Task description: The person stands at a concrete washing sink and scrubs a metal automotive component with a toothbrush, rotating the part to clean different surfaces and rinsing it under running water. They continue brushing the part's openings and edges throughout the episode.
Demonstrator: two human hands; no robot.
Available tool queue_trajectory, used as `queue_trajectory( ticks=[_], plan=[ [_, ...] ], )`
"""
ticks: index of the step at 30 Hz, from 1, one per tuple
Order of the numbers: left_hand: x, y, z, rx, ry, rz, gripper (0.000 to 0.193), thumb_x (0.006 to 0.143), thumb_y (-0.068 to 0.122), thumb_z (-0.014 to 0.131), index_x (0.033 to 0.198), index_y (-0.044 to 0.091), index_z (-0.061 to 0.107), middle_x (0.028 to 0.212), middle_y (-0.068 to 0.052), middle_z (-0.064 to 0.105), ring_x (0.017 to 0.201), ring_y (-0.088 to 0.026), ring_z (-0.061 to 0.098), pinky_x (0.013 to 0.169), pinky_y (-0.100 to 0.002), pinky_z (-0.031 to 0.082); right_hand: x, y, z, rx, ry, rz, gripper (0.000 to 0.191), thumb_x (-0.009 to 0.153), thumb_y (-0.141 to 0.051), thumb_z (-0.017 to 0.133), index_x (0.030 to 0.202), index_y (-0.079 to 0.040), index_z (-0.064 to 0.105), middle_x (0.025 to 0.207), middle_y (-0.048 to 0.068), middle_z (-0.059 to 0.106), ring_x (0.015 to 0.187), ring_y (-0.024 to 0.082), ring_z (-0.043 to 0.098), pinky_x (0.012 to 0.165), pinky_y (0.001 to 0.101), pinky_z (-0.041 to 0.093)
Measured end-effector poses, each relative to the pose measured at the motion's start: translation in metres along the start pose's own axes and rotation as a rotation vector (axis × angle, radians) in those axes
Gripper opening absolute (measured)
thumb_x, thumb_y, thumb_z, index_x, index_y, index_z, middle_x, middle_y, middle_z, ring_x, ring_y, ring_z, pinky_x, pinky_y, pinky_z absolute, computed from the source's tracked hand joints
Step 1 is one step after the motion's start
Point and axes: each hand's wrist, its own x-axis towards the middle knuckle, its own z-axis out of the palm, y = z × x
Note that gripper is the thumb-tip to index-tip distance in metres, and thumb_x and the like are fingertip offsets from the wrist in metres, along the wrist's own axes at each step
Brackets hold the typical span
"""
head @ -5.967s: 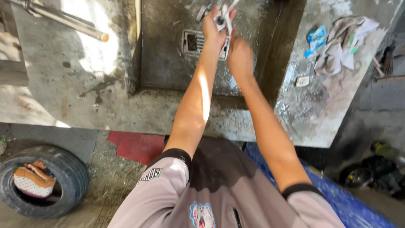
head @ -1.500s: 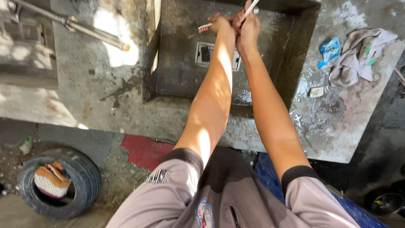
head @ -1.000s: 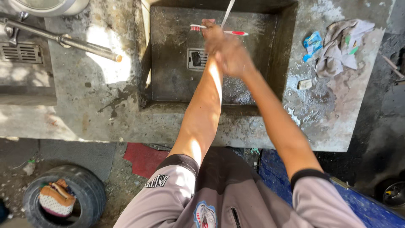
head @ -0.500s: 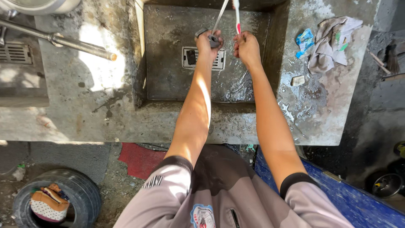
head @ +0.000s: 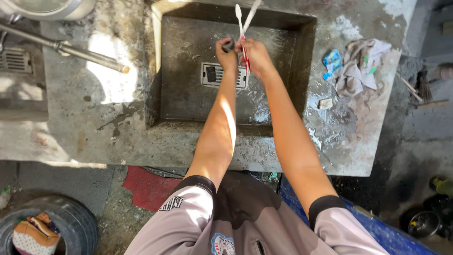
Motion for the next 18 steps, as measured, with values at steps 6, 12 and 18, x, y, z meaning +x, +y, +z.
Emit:
queue_trajectory(
  ticks=[6, 12, 18],
  plan=[
    [0.003, -0.012, -0.010, -0.416, -0.111, 0.191, 0.042, 0.088, -0.014, 0.053, 0.125, 0.006, 0.056, 0.108, -0.013, 0.062, 0.091, -0.019, 0.063, 0.072, -0.025, 0.058, 0.019, -0.015, 0.023, -0.068, -0.139, 0.138, 0.029, 0.104, -0.020, 0.060, 0.101, 0.008, 0.067, 0.081, 0.011, 0.065, 0.065, 0.020, 0.062, 0.055, 0.0330, 0.052],
    [-0.002, -0.009, -0.011, 0.217, -0.002, 0.515, 0.070, 0.075, -0.025, 0.056, 0.137, 0.008, 0.055, 0.121, -0.013, 0.065, 0.104, -0.016, 0.063, 0.087, -0.022, 0.051, 0.018, -0.023, 0.023, -0.231, -0.107, 0.119, 0.017, 0.096, 0.002, 0.056, 0.103, 0.013, 0.067, 0.098, 0.023, 0.075, 0.088, 0.030, 0.079, 0.076, 0.0364, 0.068],
    [0.004, -0.002, -0.004, -0.219, 0.021, 0.173, 0.063, 0.079, -0.021, 0.053, 0.130, 0.016, 0.053, 0.113, -0.015, 0.065, 0.093, -0.020, 0.064, 0.073, -0.030, 0.053, 0.024, -0.019, 0.016, -0.283, -0.113, 0.046, 0.016, 0.090, 0.008, 0.058, 0.103, 0.008, 0.067, 0.102, 0.022, 0.074, 0.086, 0.027, 0.077, 0.073, 0.0341, 0.064]
  ],
)
